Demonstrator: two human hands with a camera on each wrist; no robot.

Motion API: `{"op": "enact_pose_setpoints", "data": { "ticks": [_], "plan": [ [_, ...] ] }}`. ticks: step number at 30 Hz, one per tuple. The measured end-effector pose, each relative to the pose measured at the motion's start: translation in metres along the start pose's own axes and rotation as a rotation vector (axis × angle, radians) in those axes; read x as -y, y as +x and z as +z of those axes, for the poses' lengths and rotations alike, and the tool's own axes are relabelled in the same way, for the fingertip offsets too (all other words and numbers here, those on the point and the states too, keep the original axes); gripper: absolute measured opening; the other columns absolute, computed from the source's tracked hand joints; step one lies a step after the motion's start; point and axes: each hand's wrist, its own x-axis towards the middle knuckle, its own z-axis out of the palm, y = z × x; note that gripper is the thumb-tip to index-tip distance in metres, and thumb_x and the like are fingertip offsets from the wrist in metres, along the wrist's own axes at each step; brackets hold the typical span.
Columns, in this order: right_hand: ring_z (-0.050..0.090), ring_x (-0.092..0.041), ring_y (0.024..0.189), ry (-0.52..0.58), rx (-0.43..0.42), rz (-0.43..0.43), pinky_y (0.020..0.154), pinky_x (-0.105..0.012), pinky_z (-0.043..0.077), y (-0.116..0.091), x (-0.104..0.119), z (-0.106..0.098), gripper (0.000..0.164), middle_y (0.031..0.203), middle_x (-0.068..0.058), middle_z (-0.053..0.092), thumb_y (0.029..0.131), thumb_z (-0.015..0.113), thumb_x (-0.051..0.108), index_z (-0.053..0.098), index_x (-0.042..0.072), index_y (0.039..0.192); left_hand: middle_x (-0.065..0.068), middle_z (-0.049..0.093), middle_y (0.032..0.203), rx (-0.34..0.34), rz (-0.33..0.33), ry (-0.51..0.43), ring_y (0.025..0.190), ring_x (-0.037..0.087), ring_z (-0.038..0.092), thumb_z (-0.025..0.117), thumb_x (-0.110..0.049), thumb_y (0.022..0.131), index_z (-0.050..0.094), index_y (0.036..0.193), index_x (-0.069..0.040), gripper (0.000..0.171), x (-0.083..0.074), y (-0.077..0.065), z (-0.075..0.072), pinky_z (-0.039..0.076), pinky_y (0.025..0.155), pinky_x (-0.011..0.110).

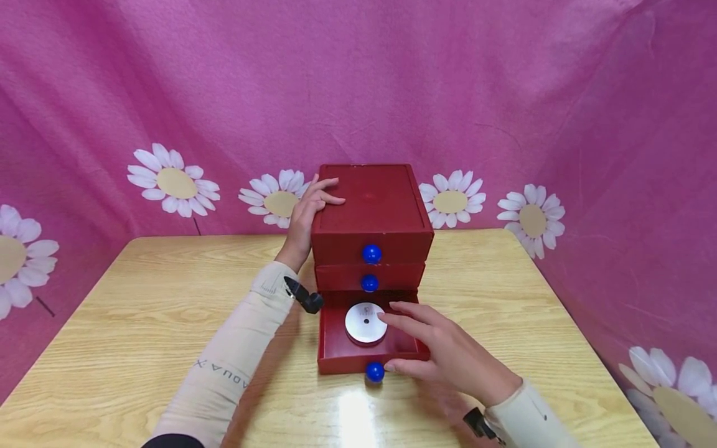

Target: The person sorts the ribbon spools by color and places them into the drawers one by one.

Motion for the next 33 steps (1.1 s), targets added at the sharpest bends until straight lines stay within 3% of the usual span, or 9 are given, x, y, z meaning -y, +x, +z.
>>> {"op": "enact_pose_setpoints", "data": {
  "ticks": [6,15,20,25,33],
  "plan": [
    [0.053,-0.01,0.115,0.024,-0.053,-0.082,0.082,-0.029,0.055,-0.011,0.012,0.001,0.063,0.134,0.011,0.05,0.079,0.074,0.046,0.053,0.033,0.136,0.029,0.048,0.136,-0.002,-0.009,0.0,0.144,0.042,0.014,0.033,0.001,0.087,0.066,0.1,0.016,0.039,-0.001,-0.001,0.0,0.005,0.118,0.046],
    [0.056,-0.002,0.089,0.109,-0.073,-0.101,0.071,-0.021,0.054,-0.021,0.019,0.012,0.049,0.11,0.018,0.056,0.081,0.073,0.042,0.057,0.035,0.127,0.029,0.048,0.137,-0.003,-0.02,0.0,0.144,0.04,0.014,0.034,0.001,0.087,0.066,0.101,0.016,0.039,0.0,0.0,0.0,0.005,0.118,0.046],
    [0.057,-0.003,0.085,0.173,0.021,-0.063,0.069,-0.023,0.055,-0.024,0.017,0.023,0.045,0.104,0.017,0.06,0.083,0.071,0.043,0.057,0.033,0.124,0.029,0.049,0.136,-0.004,-0.019,0.008,0.144,0.041,0.015,0.033,0.001,0.087,0.066,0.101,0.017,0.038,0.0,-0.001,0.0,0.006,0.118,0.045],
    [0.059,-0.009,0.08,0.247,0.169,0.039,0.066,-0.024,0.055,-0.023,0.016,0.03,0.048,0.1,0.011,0.064,0.081,0.072,0.045,0.057,0.03,0.125,0.027,0.049,0.136,-0.001,-0.019,0.018,0.144,0.039,0.015,0.033,0.0,0.088,0.067,0.101,0.015,0.039,-0.001,0.0,0.0,0.005,0.118,0.045],
    [0.059,-0.011,0.075,0.266,0.315,0.129,0.066,-0.023,0.052,-0.019,0.01,0.038,0.052,0.085,0.011,0.061,0.083,0.068,0.049,0.054,0.035,0.131,0.028,0.05,0.136,0.0,-0.012,0.013,0.144,0.041,0.015,0.033,0.001,0.087,0.068,0.1,0.015,0.039,0.0,0.001,0.0,0.005,0.118,0.047]
  ]
}}
